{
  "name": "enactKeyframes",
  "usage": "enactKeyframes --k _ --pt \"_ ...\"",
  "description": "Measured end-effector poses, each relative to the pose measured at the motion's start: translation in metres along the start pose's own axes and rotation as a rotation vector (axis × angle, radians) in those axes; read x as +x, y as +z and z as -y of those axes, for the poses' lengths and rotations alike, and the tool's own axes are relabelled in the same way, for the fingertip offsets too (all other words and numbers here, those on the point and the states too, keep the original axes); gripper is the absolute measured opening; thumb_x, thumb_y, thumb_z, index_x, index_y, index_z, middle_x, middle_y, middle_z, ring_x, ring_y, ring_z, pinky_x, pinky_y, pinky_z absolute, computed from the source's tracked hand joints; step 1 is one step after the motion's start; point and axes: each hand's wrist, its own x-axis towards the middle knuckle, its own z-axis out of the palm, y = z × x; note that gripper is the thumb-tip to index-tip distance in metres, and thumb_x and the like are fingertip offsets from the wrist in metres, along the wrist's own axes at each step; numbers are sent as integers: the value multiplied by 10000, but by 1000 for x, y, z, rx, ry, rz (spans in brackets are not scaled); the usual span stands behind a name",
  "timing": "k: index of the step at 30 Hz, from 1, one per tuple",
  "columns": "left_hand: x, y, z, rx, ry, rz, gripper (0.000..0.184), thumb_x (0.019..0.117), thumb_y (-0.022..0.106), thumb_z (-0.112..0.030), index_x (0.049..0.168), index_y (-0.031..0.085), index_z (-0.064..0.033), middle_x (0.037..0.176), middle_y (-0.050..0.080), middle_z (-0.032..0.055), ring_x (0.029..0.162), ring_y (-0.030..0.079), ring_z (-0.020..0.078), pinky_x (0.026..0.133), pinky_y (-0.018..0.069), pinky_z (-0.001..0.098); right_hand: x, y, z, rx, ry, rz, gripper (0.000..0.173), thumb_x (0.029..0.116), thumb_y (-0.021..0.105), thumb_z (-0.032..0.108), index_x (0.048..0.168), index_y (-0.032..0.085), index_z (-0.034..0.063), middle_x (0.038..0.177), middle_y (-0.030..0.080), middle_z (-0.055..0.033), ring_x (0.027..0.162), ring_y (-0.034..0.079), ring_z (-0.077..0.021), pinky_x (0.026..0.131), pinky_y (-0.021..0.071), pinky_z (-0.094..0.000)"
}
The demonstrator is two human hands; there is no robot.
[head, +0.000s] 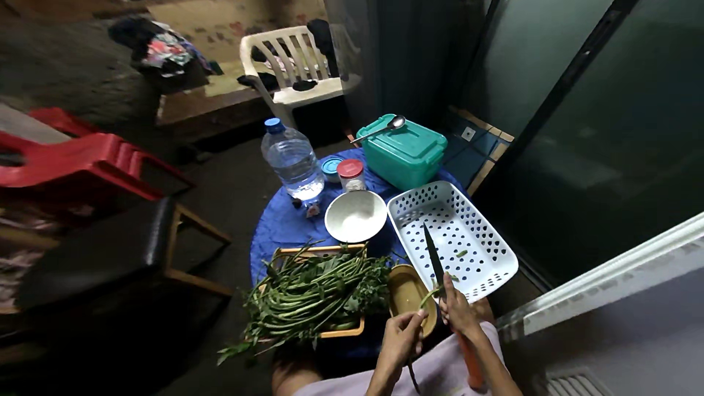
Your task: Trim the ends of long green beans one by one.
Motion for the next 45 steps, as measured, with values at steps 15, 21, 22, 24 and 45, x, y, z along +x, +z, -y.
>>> enactKeyframes --k 15,21,22,24,45 --pt "4 0 6 8 18 -119 268 1089 499 -157 1102 692 29 631 579 -3 471 531 59 464 484 204 3 -24 9 42 57 17 627 1105 129 512 1499 421 122 614 452 6 467 468 -135 478 470 -315" --pt "8 8 -1 -120 -49 -7 288 1096 483 -172 1113 686 33 637 568 -9 476 508 43 463 456 182 -3 -8 -1 31 16 107 636 1101 161 526 973 570 55 586 437 15 459 451 -119 488 466 -299" --pt "7 6 0 -121 -68 -2 285 1092 494 -178 1122 689 27 648 579 -6 481 515 45 466 459 184 -2 -8 -2 25 18 97 644 1101 156 524 952 564 49 583 438 15 460 453 -119 492 470 -300" --pt "1 1 3 -96 -94 -13 282 1085 511 -185 1129 693 26 668 606 8 492 539 58 475 477 200 0 -8 -2 13 20 53 678 1102 149 523 977 596 30 592 448 5 472 459 -134 502 473 -321" --pt "8 2 9 -21 -45 -43 297 1099 479 -177 1112 694 28 633 601 5 467 537 61 457 476 206 1 -17 11 128 77 -34 633 1106 140 510 1467 472 111 578 443 5 445 469 -127 453 464 -297"
